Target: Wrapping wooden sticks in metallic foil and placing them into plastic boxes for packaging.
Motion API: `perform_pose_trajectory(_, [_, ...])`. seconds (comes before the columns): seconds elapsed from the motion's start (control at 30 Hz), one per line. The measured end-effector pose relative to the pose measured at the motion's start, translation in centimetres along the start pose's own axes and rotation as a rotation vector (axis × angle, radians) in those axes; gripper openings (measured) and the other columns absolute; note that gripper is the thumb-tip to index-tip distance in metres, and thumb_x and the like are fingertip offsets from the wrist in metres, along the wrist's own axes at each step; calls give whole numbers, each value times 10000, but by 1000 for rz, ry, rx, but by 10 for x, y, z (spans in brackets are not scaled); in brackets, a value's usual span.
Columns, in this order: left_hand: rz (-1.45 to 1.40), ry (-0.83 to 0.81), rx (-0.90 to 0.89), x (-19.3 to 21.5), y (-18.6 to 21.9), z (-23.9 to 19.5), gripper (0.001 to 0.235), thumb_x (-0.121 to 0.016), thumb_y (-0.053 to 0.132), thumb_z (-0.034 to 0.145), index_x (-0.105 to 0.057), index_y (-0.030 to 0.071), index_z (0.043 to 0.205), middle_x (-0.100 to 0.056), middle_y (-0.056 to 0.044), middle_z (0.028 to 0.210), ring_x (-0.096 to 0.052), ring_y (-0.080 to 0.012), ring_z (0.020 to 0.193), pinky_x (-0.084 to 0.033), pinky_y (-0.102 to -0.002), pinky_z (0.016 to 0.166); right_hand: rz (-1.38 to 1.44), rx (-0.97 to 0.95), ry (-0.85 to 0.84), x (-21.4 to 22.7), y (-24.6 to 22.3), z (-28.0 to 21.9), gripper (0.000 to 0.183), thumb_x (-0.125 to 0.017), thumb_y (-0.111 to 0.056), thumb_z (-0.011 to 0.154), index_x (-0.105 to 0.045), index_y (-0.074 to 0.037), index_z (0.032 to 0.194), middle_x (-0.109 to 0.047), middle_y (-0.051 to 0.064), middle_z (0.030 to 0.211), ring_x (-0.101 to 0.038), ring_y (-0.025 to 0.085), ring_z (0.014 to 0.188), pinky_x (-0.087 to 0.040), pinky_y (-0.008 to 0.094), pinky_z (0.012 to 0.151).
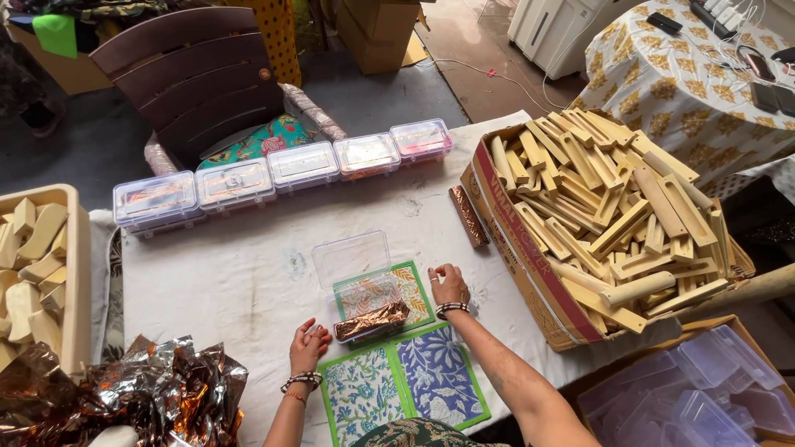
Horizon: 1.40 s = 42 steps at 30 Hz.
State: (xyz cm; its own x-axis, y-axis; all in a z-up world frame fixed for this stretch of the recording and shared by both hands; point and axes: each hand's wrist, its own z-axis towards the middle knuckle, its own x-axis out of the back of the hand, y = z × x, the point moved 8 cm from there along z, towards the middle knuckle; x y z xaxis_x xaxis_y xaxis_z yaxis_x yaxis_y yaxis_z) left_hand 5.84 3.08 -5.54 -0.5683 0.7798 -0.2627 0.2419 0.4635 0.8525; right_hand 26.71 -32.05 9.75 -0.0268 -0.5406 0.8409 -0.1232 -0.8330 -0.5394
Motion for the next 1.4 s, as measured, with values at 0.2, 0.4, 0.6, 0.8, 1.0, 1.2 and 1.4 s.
perform_pose_trajectory(0.2, [-4, 63, 67, 3, 5, -5, 375, -610, 117, 977, -569, 39, 1342, -758, -143, 1014, -735, -179, 841, -564, -255, 638, -160, -23, 108, 40, 21, 77, 337, -714, -372, 906, -650, -170, 1168, -627, 103, 1225, -620, 320, 1123, -503, 474, 936])
perform_pose_trajectory(0.4, [87, 105, 94, 2, 11, -10, 367, -607, 122, 987, -583, 52, 1347, -775, -122, 991, -750, -171, 861, -575, -261, 652, -289, -25, 163, 44, 34, 130, 599, -749, -349, 873, -490, -208, 1395, -544, 112, 1363, -546, 355, 1242, -455, 523, 1020])
perform_pose_trajectory(0.6, [91, 104, 83, 5, 6, -7, 367, -605, 128, 990, -578, 57, 1348, -774, -123, 982, -751, -176, 863, -569, -259, 643, -223, -98, 114, 16, 51, 152, 710, -747, -335, 883, -376, -237, 1480, -500, 134, 1449, -545, 390, 1266, -467, 536, 1015])
perform_pose_trajectory(0.8, [130, 114, 107, 4, 11, -11, 356, -593, 126, 994, -590, 57, 1343, -778, -119, 995, -756, -182, 874, -579, -266, 647, -188, -57, 94, -13, 99, 187, 579, -702, -281, 946, -462, -239, 1472, -577, 162, 1371, -610, 374, 1207, -503, 523, 993])
perform_pose_trajectory(1.0, [104, 84, 80, 4, 10, -6, 352, -602, 117, 989, -590, 57, 1335, -775, -122, 1001, -755, -183, 877, -573, -263, 650, 750, -231, -176, -35, 114, 176, 448, -664, -274, 960, -595, -108, 1370, -726, 141, 1033, -699, 287, 886, -585, 433, 776])
perform_pose_trajectory(1.2, [94, 76, 3, 10, 14, -4, 370, -642, 94, 944, -600, 46, 1309, -774, -113, 996, -752, -185, 857, -586, -268, 662, 1340, -365, -520, 16, 39, 50, 401, -645, -278, 941, -582, -68, 1277, -746, 76, 1043, -742, 202, 892, -625, 395, 804])
perform_pose_trajectory(1.4, [157, 11, -242, -48, 91, -17, 423, -704, 59, 916, -583, 32, 1320, -728, -97, 1055, -740, -176, 916, -602, -277, 729, 1428, -338, -812, 46, -17, -48, 427, -619, -277, 935, -633, -21, 1277, -749, 146, 1097, -726, 218, 939, -607, 385, 810])
